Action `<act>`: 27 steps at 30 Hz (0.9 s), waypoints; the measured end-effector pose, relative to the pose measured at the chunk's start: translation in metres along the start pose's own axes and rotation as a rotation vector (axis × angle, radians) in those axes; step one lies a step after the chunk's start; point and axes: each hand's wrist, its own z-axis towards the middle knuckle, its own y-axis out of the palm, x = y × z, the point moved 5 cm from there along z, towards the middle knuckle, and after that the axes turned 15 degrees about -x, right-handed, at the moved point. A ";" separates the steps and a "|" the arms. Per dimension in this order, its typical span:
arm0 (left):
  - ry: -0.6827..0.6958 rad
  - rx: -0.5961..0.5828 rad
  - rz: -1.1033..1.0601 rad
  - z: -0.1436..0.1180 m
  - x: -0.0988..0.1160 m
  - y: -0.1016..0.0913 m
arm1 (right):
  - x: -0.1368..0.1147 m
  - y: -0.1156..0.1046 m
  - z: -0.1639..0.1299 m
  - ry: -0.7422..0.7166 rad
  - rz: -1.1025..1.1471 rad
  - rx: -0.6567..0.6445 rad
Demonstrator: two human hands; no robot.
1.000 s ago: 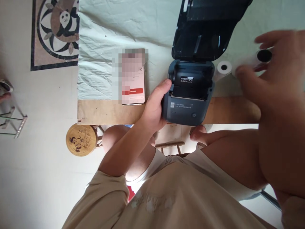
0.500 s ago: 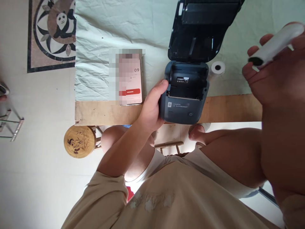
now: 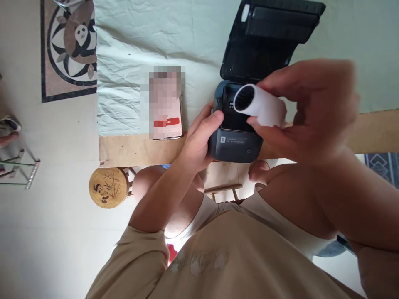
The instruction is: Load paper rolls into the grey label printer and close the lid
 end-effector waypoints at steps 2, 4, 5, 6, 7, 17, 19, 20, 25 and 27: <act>-0.010 -0.006 0.026 -0.001 0.003 0.003 | -0.008 0.003 0.003 -0.105 -0.154 0.059; -0.018 0.001 0.061 -0.002 0.005 0.004 | -0.011 0.004 0.006 -0.168 -0.287 0.076; -0.023 0.003 0.072 -0.002 0.006 0.004 | -0.011 0.005 0.006 -0.180 -0.317 0.062; -0.023 0.003 0.077 -0.002 0.006 0.003 | -0.011 0.005 0.007 -0.179 -0.310 0.042; -0.020 -0.005 0.075 -0.002 0.005 0.003 | -0.010 0.005 0.007 -0.184 -0.288 0.030; 0.075 -0.100 0.023 0.000 0.003 -0.002 | -0.030 0.006 -0.001 -0.361 -0.203 0.115; 0.103 -0.108 0.026 -0.002 0.006 -0.001 | -0.037 0.011 -0.003 -0.428 -0.197 0.063; 0.100 -0.112 0.040 -0.002 0.007 0.000 | -0.038 0.013 -0.004 -0.437 -0.203 0.045; 0.075 -0.092 0.128 -0.003 0.008 0.000 | -0.026 0.001 -0.004 -0.366 -0.034 0.111; 0.075 -0.084 0.152 -0.002 0.007 0.000 | -0.010 -0.010 -0.002 -0.241 0.085 0.199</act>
